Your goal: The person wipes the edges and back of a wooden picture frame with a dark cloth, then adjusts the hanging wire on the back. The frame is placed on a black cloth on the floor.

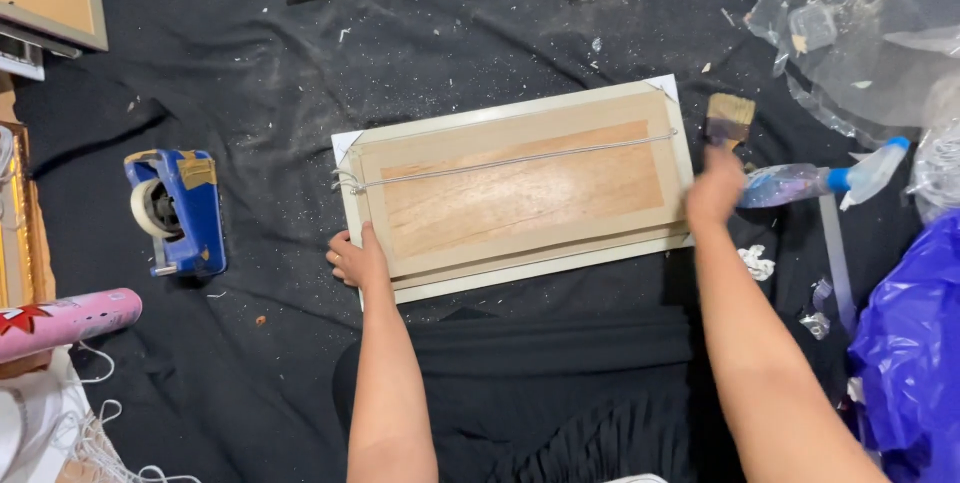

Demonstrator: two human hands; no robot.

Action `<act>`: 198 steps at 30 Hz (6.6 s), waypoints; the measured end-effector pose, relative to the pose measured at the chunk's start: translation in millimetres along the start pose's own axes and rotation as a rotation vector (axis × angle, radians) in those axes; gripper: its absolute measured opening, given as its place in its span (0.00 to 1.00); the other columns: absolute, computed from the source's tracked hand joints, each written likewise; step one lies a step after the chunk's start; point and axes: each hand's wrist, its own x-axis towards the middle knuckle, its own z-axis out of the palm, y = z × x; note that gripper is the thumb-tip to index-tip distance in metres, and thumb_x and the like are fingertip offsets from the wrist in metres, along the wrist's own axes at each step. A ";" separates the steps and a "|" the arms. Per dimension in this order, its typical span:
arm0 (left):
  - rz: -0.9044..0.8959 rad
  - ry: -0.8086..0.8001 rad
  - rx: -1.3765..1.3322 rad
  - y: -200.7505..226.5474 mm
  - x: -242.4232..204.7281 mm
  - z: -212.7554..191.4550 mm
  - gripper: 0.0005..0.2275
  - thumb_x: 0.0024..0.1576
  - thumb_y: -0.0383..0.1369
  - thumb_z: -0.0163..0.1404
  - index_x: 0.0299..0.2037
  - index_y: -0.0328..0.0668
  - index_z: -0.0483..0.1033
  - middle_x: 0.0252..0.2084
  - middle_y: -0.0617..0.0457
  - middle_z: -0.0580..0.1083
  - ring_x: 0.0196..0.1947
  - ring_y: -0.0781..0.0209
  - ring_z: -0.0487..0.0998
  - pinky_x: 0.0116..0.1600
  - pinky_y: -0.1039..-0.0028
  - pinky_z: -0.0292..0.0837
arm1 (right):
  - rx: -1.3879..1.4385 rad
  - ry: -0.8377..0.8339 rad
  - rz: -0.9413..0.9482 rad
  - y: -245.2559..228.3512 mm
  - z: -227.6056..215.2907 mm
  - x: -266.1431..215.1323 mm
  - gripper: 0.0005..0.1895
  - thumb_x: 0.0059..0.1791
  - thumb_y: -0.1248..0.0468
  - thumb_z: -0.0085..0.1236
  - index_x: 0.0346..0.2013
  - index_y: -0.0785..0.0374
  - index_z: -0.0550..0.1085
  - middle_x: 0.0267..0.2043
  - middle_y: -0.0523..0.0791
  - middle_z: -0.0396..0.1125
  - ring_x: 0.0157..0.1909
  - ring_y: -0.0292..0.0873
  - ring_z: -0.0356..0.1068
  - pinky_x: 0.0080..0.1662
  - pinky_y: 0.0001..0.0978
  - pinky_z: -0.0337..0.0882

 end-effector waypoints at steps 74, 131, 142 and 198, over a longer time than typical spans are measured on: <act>-0.412 -0.227 -0.295 11.5 -155.0 63.5 0.22 0.67 0.42 0.36 0.61 0.32 0.68 0.63 0.36 0.69 0.63 0.37 0.68 0.64 0.52 0.63 | 1.053 -0.091 0.968 -84.7 -136.4 -41.3 0.19 0.40 0.72 0.44 0.37 0.53 0.78 0.33 0.37 0.70 0.36 0.32 0.69 0.38 0.20 0.67; 0.729 -0.217 0.119 28.0 -75.3 24.4 0.05 0.56 0.26 0.53 0.40 0.40 0.80 0.36 0.47 0.76 0.43 0.47 0.81 0.48 0.63 0.80 | 0.533 -0.573 -0.060 -384.0 -16.2 -93.3 0.06 0.52 0.68 0.52 0.43 0.60 0.75 0.39 0.49 0.69 0.47 0.53 0.70 0.52 0.43 0.69; 0.555 -0.441 0.060 15.7 -55.8 26.8 0.05 0.63 0.29 0.47 0.41 0.41 0.77 0.39 0.45 0.73 0.46 0.41 0.77 0.54 0.59 0.73 | 0.687 -0.566 -0.098 -414.2 1.4 -60.7 0.15 0.51 0.70 0.58 0.52 0.52 0.75 0.42 0.46 0.62 0.44 0.52 0.72 0.50 0.44 0.75; 0.344 -0.628 -0.114 19.3 -54.8 19.0 0.13 0.50 0.39 0.62 0.43 0.47 0.83 0.36 0.51 0.78 0.43 0.54 0.82 0.49 0.65 0.80 | 0.825 -0.593 -0.055 -394.1 22.2 -66.5 0.15 0.44 0.66 0.69 0.42 0.53 0.74 0.47 0.42 0.62 0.50 0.46 0.70 0.55 0.40 0.72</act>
